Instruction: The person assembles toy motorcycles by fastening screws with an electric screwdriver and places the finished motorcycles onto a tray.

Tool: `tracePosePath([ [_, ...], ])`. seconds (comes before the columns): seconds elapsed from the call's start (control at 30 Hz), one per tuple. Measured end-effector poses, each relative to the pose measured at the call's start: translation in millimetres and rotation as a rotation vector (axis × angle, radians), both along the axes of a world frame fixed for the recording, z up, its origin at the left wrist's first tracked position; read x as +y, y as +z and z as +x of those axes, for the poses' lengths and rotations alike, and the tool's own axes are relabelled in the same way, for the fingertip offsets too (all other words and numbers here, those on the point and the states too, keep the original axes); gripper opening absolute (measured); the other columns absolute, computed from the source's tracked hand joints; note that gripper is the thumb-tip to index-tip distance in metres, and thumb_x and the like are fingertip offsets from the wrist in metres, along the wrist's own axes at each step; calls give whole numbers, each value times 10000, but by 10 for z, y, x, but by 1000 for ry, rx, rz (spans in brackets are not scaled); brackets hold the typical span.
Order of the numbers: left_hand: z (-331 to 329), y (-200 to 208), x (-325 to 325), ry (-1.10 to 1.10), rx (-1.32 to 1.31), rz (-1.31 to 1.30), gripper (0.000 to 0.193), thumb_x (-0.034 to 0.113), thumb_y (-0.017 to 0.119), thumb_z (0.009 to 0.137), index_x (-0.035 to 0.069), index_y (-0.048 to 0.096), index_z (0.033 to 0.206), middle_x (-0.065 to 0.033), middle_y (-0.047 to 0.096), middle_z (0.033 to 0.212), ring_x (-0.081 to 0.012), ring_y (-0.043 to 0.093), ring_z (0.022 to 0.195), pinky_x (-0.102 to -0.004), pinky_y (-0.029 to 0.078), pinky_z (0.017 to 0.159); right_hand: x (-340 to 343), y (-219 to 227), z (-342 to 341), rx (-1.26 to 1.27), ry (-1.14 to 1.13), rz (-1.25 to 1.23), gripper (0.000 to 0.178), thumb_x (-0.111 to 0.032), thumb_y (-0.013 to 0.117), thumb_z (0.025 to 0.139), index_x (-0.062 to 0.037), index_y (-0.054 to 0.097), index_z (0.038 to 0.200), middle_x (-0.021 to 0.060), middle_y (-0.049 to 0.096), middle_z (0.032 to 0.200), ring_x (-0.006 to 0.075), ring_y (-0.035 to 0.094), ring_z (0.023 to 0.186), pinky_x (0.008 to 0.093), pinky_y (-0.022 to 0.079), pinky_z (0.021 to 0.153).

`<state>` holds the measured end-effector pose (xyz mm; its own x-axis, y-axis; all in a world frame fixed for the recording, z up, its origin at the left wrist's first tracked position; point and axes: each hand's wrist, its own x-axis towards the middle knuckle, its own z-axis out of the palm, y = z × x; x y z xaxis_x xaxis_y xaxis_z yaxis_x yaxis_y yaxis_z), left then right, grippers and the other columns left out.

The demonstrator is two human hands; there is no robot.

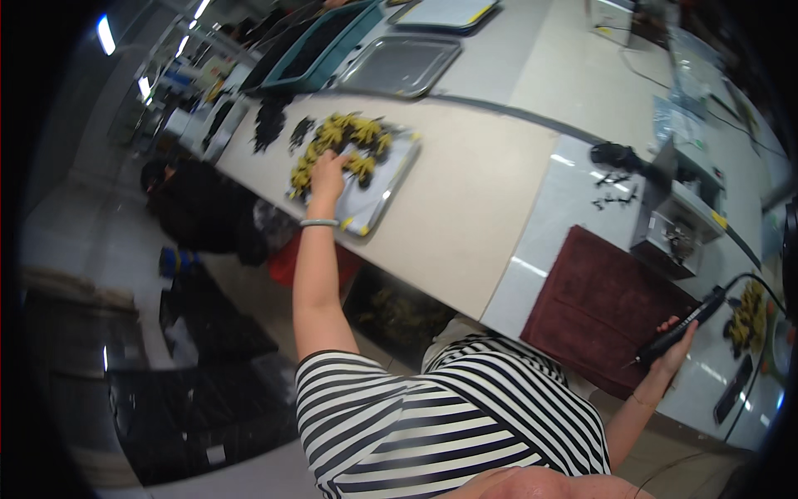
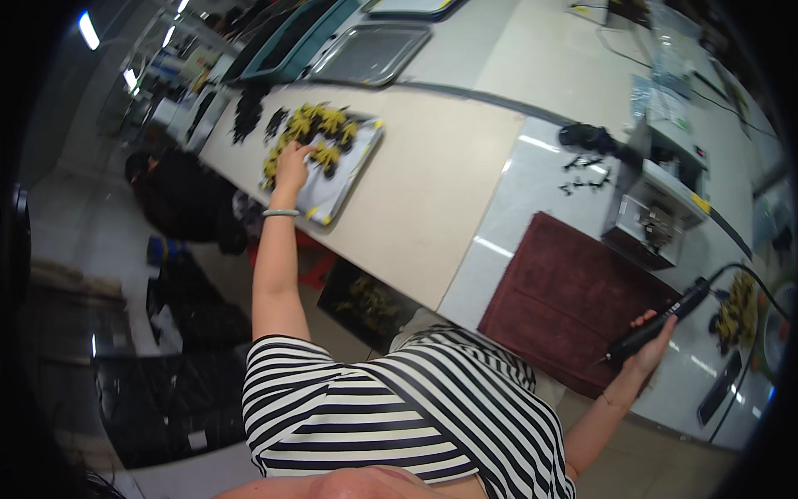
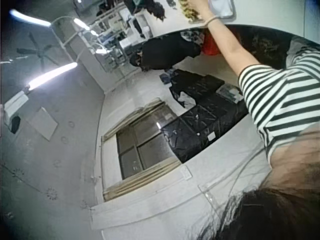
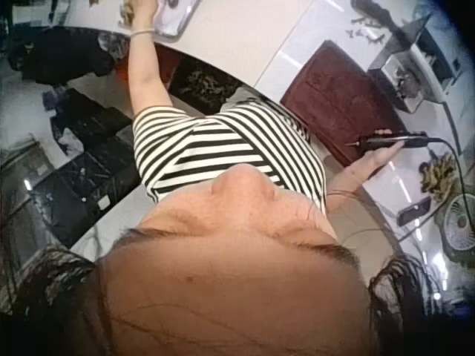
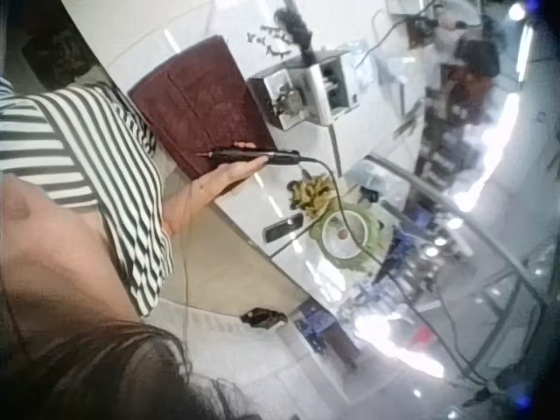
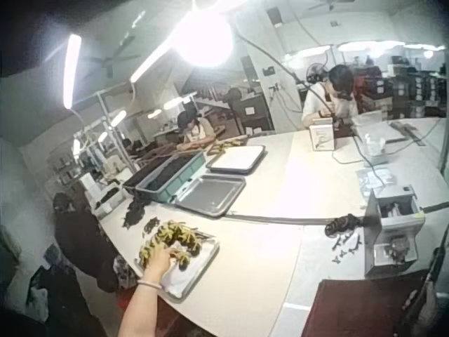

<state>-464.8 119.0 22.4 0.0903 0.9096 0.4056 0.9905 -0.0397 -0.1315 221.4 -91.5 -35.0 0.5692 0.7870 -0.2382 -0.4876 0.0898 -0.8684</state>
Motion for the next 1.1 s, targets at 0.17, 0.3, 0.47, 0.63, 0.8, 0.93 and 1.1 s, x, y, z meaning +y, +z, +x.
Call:
tracePosePath([
  [0.17, -581, -450, 346, 30, 25, -190, 172, 170, 598, 754, 134, 678, 902, -178, 557, 1006, -329, 536, 973, -396, 450, 792, 110, -9, -128, -56, -13, -22, 453, -459, 416, 910, -42, 502, 756, 66, 522, 644, 160, 526, 526, 295, 467, 513],
  [0.3, -582, -185, -13, 29, 51, -242, 283, 24, 667, 639, 122, 672, 904, -132, 525, 940, -329, 499, 938, -399, 435, 791, 105, 120, -244, -63, -25, 27, 298, -364, 447, 922, -84, 404, 1014, 59, 529, 661, 142, 547, 504, 284, 495, 475],
  [0.47, -40, 380, 18, 9, -272, -392, 412, -10, 739, 482, -3, 636, 881, -105, 570, 869, -256, 573, 823, -331, 459, 761, 33, 156, -205, -46, -59, -7, 300, -353, 456, 917, -79, 404, 1026, 64, 532, 665, 150, 556, 515, 285, 502, 483],
  [0.63, 1862, 858, -398, -603, -632, -516, 356, 23, 743, 540, -24, 617, 870, -106, 582, 752, -207, 556, 714, -297, 440, 677, 25, 159, -249, -84, -49, -8, 307, -350, 456, 917, -68, 404, 1028, 68, 534, 672, 153, 558, 526, 290, 496, 482],
  [0.8, 3663, 118, -776, -980, -721, -799, 360, 126, 755, 615, 2, 622, 926, -99, 584, 832, -243, 587, 754, -331, 478, 684, 40, 93, -206, -70, -64, -14, 324, -359, 465, 911, -57, 406, 1013, 75, 541, 681, 163, 559, 526, 299, 499, 491],
  [0.93, 4357, -230, -944, -1177, -525, -603, 349, 194, 706, 643, 12, 616, 927, -107, 556, 821, -279, 540, 806, -355, 452, 727, 17, 64, -147, -43, -64, 48, 340, -366, 474, 910, -56, 419, 1039, 84, 555, 713, 183, 586, 601, 309, 518, 562],
  [1.1, 4467, -412, -930, -1182, -637, -539, 350, 172, 703, 626, 17, 590, 919, -99, 517, 835, -267, 513, 780, -351, 441, 704, 114, 456, -104, 128, -87, 202, 386, -402, 463, 908, -54, 413, 1068, 89, 552, 774, 198, 593, 697, 331, 520, 619],
])
